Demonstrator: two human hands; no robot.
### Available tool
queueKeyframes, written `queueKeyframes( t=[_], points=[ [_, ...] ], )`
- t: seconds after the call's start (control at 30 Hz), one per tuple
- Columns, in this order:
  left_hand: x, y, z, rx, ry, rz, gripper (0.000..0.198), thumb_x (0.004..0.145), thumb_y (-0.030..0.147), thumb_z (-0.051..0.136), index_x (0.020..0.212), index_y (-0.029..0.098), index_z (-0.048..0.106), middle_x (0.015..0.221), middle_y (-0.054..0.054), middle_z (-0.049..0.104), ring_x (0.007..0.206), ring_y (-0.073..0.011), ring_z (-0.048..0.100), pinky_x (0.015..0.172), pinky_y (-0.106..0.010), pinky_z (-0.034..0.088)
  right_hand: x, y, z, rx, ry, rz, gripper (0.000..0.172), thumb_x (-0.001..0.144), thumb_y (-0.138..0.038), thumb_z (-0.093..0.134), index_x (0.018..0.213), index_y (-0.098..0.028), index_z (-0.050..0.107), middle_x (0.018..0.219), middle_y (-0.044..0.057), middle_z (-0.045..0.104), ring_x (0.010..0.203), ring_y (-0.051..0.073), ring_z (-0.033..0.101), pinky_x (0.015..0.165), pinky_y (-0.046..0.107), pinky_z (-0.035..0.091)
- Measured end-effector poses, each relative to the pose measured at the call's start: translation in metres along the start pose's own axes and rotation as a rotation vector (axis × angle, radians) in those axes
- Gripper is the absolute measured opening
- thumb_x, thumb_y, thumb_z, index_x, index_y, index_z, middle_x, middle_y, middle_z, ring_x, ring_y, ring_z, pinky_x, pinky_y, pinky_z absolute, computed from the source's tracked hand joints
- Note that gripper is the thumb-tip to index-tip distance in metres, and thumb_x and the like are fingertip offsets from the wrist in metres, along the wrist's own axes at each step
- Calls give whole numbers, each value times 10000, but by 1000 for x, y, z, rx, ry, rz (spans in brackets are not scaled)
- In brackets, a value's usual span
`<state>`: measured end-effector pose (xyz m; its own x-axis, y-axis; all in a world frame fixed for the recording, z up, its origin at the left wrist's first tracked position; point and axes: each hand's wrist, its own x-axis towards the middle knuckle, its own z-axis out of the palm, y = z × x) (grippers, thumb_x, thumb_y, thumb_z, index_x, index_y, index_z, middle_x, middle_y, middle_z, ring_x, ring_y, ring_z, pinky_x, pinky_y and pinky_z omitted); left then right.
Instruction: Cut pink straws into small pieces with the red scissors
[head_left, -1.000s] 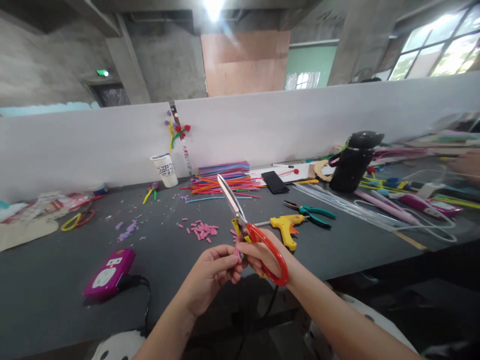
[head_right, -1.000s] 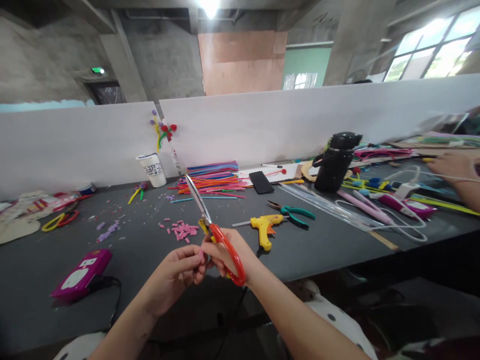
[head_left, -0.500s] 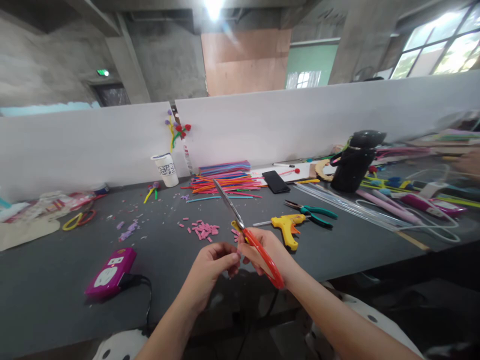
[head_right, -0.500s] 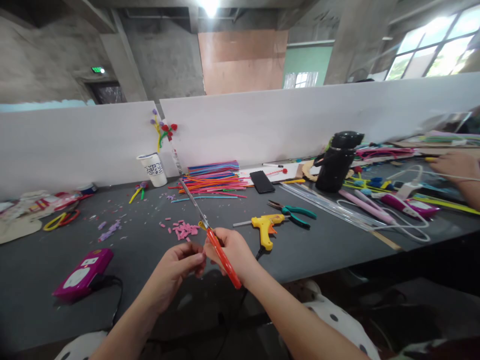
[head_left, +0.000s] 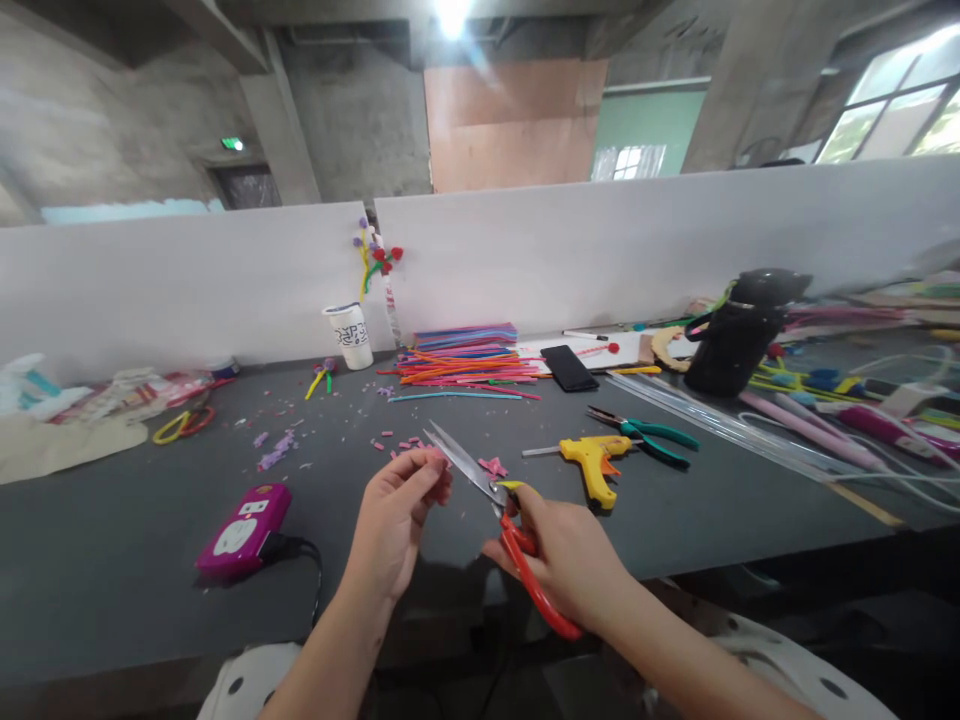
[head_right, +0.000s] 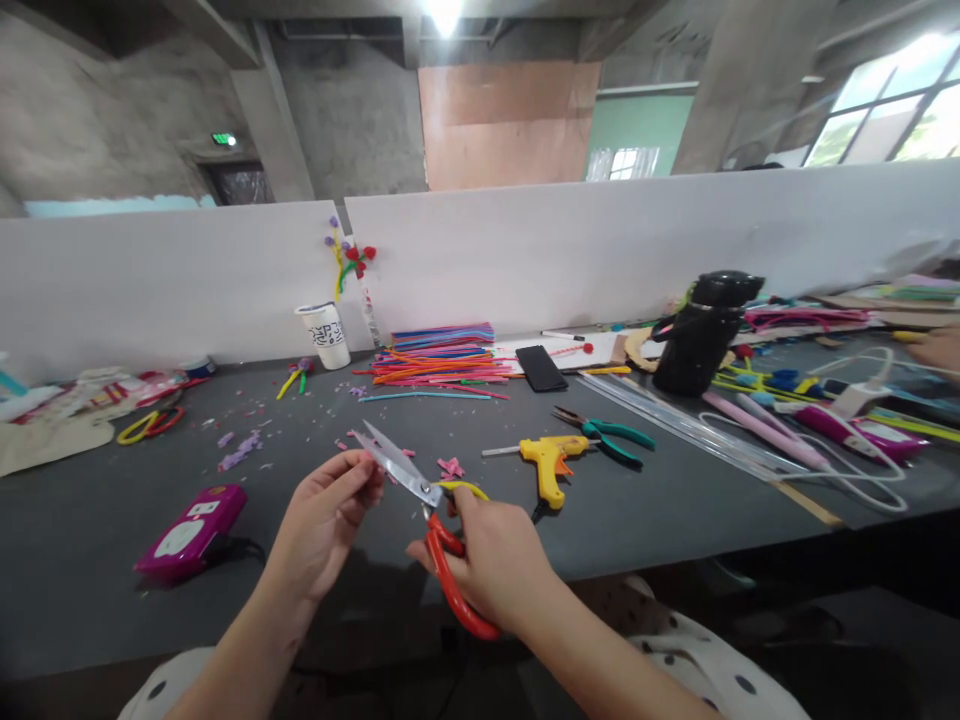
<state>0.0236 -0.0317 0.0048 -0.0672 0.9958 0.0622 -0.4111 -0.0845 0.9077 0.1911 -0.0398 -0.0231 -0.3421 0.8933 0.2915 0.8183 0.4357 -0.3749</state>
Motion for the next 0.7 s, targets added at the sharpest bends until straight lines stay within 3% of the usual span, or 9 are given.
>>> queueKeyframes(
  t=[0.7],
  points=[
    [1,0,-4,-39,-12,23,66,684,179,586,703,132,627,625,4,568,543,-60,480,533,-167,374,-2,-2,9,-109,21,-80,258,784,-436,400,736,-187,449,550,1,579,497,156,557,450,225,227]
  ],
)
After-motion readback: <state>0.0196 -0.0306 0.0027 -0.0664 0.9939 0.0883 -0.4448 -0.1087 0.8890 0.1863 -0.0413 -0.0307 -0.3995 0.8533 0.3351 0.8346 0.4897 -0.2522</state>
